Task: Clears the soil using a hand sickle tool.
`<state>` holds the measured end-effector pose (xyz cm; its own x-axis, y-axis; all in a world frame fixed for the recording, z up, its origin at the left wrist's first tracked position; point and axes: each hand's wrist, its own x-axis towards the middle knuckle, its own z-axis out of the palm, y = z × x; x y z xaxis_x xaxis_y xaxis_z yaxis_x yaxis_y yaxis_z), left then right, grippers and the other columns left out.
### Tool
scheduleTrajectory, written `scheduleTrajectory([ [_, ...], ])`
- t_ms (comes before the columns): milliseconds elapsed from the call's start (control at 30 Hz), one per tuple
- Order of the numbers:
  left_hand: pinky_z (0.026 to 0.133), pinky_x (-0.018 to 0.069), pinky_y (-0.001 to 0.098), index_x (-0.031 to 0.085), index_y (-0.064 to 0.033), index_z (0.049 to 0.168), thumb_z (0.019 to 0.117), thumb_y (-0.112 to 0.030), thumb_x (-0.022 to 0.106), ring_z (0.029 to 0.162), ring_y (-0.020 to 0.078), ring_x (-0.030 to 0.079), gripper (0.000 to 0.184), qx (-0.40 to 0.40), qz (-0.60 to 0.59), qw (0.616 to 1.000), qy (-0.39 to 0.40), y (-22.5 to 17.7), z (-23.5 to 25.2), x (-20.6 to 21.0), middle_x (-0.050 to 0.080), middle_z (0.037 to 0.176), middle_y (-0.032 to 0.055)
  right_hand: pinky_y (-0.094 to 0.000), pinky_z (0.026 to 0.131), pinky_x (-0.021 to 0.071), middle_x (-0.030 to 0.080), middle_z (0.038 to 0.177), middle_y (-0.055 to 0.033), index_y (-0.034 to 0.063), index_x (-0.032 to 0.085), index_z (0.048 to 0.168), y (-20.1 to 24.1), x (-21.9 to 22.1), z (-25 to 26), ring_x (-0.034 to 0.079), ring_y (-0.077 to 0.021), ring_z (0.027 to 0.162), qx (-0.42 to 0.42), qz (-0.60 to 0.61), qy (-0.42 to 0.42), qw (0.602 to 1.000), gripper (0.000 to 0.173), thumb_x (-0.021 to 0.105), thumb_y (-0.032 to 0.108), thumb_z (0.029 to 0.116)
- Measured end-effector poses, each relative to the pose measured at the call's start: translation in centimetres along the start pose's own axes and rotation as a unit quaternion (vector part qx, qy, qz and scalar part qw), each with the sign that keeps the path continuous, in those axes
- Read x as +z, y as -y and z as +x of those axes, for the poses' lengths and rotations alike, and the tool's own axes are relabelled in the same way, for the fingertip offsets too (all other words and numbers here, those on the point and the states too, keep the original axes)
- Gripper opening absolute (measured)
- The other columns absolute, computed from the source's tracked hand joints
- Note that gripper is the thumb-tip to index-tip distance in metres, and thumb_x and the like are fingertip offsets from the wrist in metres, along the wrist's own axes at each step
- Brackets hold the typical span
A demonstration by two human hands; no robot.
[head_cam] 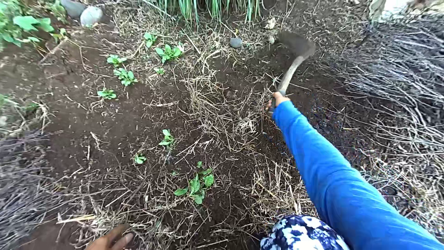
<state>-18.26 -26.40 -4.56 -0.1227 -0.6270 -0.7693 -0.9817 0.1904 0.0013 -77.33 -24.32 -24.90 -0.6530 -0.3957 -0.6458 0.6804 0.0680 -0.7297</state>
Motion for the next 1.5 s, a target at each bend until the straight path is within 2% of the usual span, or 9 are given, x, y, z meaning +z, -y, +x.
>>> scheduleTrajectory([
  [200,0.105,0.0439,0.0670,0.052,-0.0008,0.147,0.1085,-0.030,0.054,0.119,0.0486,0.063,0.049,0.027,-0.012,0.998,-0.060,-0.7,-2.2,0.1,0.066,0.127,0.0302,-0.0306,0.046,0.0502,0.050,0.064,-0.0003,0.0042,0.056,0.109,-7.4,-7.4,-4.7,0.050,-0.0118,0.046,0.030,-0.191,0.076,0.978,0.032,0.053,0.036,0.1068],
  [467,0.106,0.0447,0.0651,0.054,0.0032,0.144,0.1076,-0.024,0.056,0.120,0.0475,0.064,0.046,0.087,-0.046,0.986,-0.137,-1.3,-6.0,0.7,0.065,0.130,0.0297,-0.0252,0.043,0.0461,0.041,0.060,0.0037,0.0132,0.044,0.101,-3.5,-4.8,-5.9,0.043,-0.0077,0.042,0.006,0.076,0.000,0.997,0.020,0.041,0.031,0.1096],
  [667,0.106,0.0451,0.0641,0.055,0.0032,0.143,0.1070,-0.023,0.058,0.120,0.0465,0.064,0.045,0.101,-0.029,0.984,-0.143,-1.7,-5.1,0.7,0.065,0.130,0.0295,-0.0300,0.044,0.0497,0.048,0.059,0.0000,0.0049,0.053,0.101,-10.1,-12.3,-12.7,0.048,-0.0121,0.043,0.088,-0.166,0.028,0.982,0.027,0.049,0.031,0.1098],
  [933,0.097,0.0516,0.0628,0.061,-0.0015,0.138,0.1029,-0.016,0.064,0.106,0.0402,0.070,0.038,0.145,-0.045,0.962,-0.227,-1.2,-6.1,2.2,0.071,0.119,0.0226,-0.0274,0.049,0.0497,0.048,0.067,0.0030,0.0135,0.049,0.103,-8.6,-9.9,-10.7,0.049,-0.0088,0.049,0.019,0.022,0.016,0.999,0.026,0.048,0.039,0.1065],
  [1033,0.097,0.0507,0.0631,0.062,-0.0011,0.137,0.1017,-0.014,0.066,0.107,0.0402,0.070,0.038,0.152,-0.047,0.960,-0.230,-1.3,-6.9,2.6,0.071,0.119,0.0226,-0.0285,0.044,0.0482,0.046,0.058,0.0018,0.0068,0.051,0.099,-14.0,-12.2,-14.7,0.047,-0.0100,0.043,0.063,-0.101,0.011,0.993,0.029,0.047,0.033,0.1090],
  [1167,0.094,0.0516,0.0647,0.067,0.0009,0.129,0.0944,-0.009,0.075,0.106,0.0430,0.068,0.037,0.133,-0.032,0.957,-0.257,-1.0,-6.8,2.2,0.068,0.120,0.0258,-0.0302,0.051,0.0514,0.054,0.068,0.0001,0.0009,0.058,0.116,-11.5,-18.2,-19.8,0.052,-0.0108,0.050,0.052,-0.285,-0.009,0.957,0.033,0.049,0.032,0.1091],
  [1367,0.090,0.0522,0.0634,0.073,-0.0003,0.119,0.0956,-0.003,0.071,0.098,0.0416,0.068,0.023,0.164,-0.062,0.919,-0.353,-2.7,-9.1,1.3,0.069,0.111,0.0243,-0.0263,0.042,0.0507,0.048,0.057,0.0018,0.0074,0.047,0.101,-11.1,-12.8,-19.4,0.050,-0.0081,0.041,-0.034,-0.097,-0.043,0.994,0.020,0.049,0.026,0.1085],
  [1433,0.085,0.0545,0.0608,0.075,-0.0022,0.112,0.0936,-0.003,0.072,0.093,0.0376,0.069,0.019,0.193,-0.078,0.895,-0.395,-2.8,-9.5,1.8,0.070,0.105,0.0206,-0.0279,0.061,0.0538,0.058,0.080,-0.0112,-0.0090,0.053,0.119,-12.5,-11.8,-22.4,0.058,-0.0126,0.062,-0.088,-0.257,0.005,0.962,0.030,0.050,0.019,0.1084],
  [1500,0.083,0.0569,0.0575,0.076,-0.0034,0.110,0.0927,-0.005,0.073,0.092,0.0344,0.070,0.017,0.201,-0.080,0.883,-0.417,-2.8,-9.7,1.9,0.071,0.103,0.0178,-0.0358,0.102,0.0488,0.064,0.128,-0.0272,-0.0151,0.053,0.135,-10.8,-11.1,-28.6,0.064,-0.0259,0.113,-0.060,-0.475,0.100,0.872,0.039,0.048,0.012,0.1086],
])
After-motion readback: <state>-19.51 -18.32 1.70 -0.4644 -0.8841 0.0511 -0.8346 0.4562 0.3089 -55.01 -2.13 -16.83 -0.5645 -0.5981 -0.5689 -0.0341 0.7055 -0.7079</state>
